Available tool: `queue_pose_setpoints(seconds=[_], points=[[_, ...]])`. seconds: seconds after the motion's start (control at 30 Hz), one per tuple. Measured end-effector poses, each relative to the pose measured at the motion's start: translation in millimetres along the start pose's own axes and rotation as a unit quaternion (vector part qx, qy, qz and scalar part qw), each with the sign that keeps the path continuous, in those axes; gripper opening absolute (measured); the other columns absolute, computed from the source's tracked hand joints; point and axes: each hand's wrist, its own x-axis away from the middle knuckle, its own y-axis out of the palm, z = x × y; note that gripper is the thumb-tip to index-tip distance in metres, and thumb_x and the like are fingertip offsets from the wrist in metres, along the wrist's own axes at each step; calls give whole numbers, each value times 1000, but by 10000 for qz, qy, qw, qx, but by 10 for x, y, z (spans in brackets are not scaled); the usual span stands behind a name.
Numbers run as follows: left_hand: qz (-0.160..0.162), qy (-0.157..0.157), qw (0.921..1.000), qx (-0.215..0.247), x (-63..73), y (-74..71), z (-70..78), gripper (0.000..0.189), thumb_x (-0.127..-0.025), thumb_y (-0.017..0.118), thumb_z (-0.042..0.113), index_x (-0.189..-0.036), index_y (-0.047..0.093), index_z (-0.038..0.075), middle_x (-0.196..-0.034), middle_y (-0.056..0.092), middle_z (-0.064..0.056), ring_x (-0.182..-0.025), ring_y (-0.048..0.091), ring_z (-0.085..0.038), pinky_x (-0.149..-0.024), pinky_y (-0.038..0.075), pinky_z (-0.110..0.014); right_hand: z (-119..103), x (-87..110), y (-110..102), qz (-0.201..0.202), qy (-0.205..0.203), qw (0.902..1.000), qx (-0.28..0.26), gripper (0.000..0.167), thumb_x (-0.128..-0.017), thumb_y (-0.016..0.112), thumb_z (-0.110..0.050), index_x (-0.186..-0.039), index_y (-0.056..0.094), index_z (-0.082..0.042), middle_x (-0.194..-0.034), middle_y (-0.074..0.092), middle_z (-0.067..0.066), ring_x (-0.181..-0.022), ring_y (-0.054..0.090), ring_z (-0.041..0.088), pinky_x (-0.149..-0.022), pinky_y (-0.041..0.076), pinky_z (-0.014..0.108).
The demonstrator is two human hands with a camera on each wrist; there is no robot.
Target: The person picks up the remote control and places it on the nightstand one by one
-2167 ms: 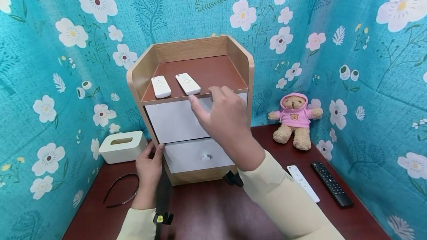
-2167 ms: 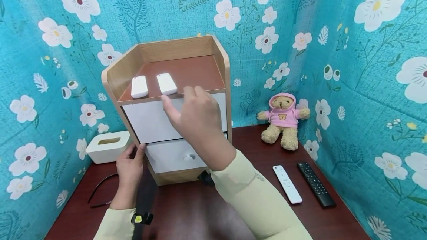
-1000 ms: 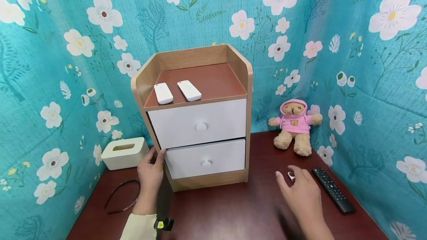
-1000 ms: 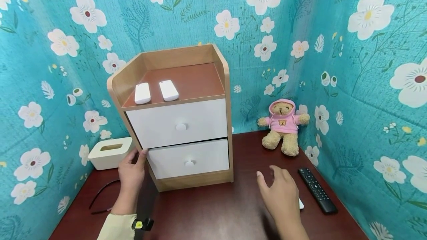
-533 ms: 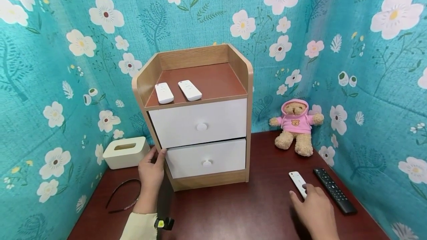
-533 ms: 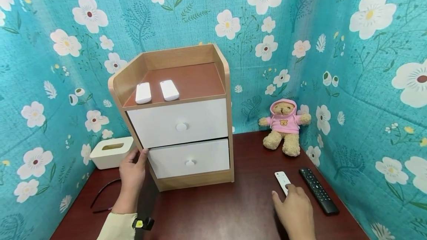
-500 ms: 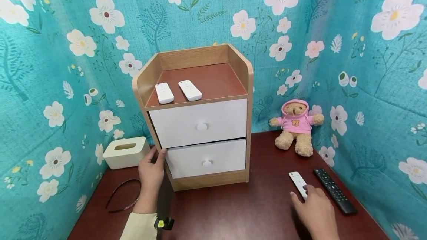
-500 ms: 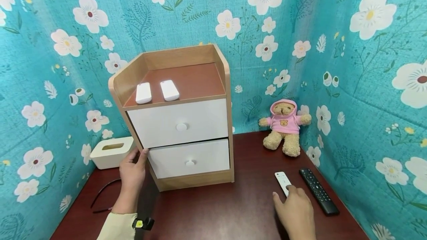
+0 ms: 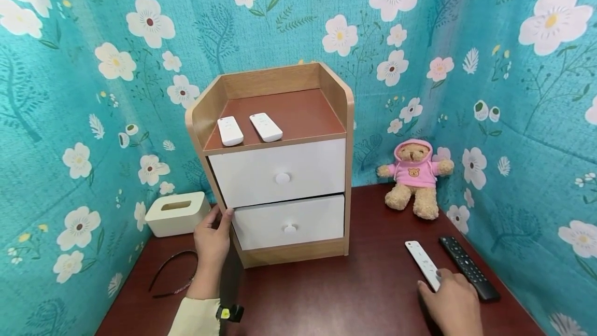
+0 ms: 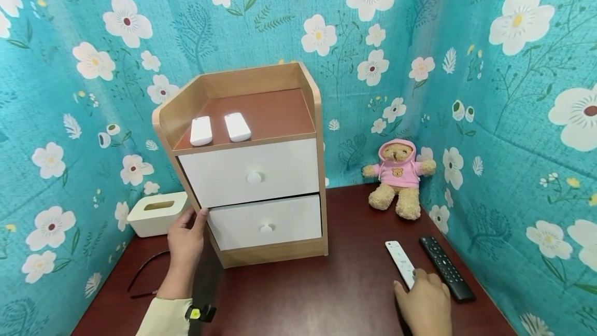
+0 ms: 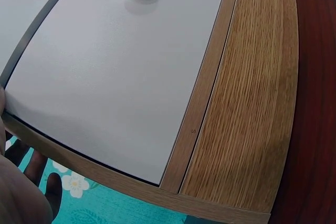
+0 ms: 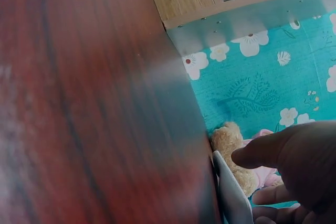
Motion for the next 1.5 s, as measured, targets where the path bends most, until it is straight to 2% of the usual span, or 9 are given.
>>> queue_pose_setpoints(seconds=[0.13, 0.37, 0.67, 0.93, 1.3, 1.5], points=[[-38, -74, 9999, -67, 22, 0, -14, 40, -103, 80, 34, -132, 79, 7, -110, 80, -20, -88, 63, -1, -73, 49, -9, 61, -8, -2, -74, 98, 9999, 97, 71, -90, 83, -36, -124, 61, 23, -107, 66, 39, -105, 61, 54, -94, 44, 67], [-57, -143, 9999, -43, 19, 22, 1, 42, -102, 80, 37, -132, 79, 8, -113, 81, -20, -89, 63, 0, -74, 50, -8, 140, -26, -56, -351, 604, 9975, 135, 76, -89, 84, -38, -128, 59, 22, -114, 62, 44, -109, 58, 58, -99, 44, 69], [-54, 26, 9999, 108, -8, 34, 2, 36, -102, 81, 31, -129, 81, 7, -108, 80, -20, -87, 64, -1, -72, 51, -11, 206, -32, -69, -962, 798, 9917, 297, 84, -90, 84, -43, -129, 55, 24, -107, 61, 43, -103, 64, 57, -88, 54, 67], [-62, 57, 9998, 152, -5, 31, -12, 35, -103, 80, 30, -129, 80, 7, -110, 81, -20, -88, 65, 2, -73, 51, -10, 201, -36, -62, -1029, 772, 9907, 442, 78, -93, 81, -45, -126, 60, 22, -101, 64, 39, -97, 67, 51, -85, 54, 65], [3, -12, 10000, 66, -12, 18, -3, 36, -102, 81, 32, -128, 81, 7, -106, 80, -19, -85, 63, -2, -71, 49, -11, 172, -81, -41, -832, 608, 9944, 220, 72, -93, 81, -41, -126, 62, 21, -104, 66, 38, -99, 66, 50, -87, 52, 65], [21, 14, 10000, 94, -24, 20, -3, 35, -101, 82, 31, -127, 81, 7, -103, 79, -18, -84, 62, -3, -70, 49, -11, 165, -98, -48, -795, 709, 9942, 141, 70, -95, 79, -42, -124, 65, 20, -105, 67, 40, -99, 67, 52, -89, 52, 66]])
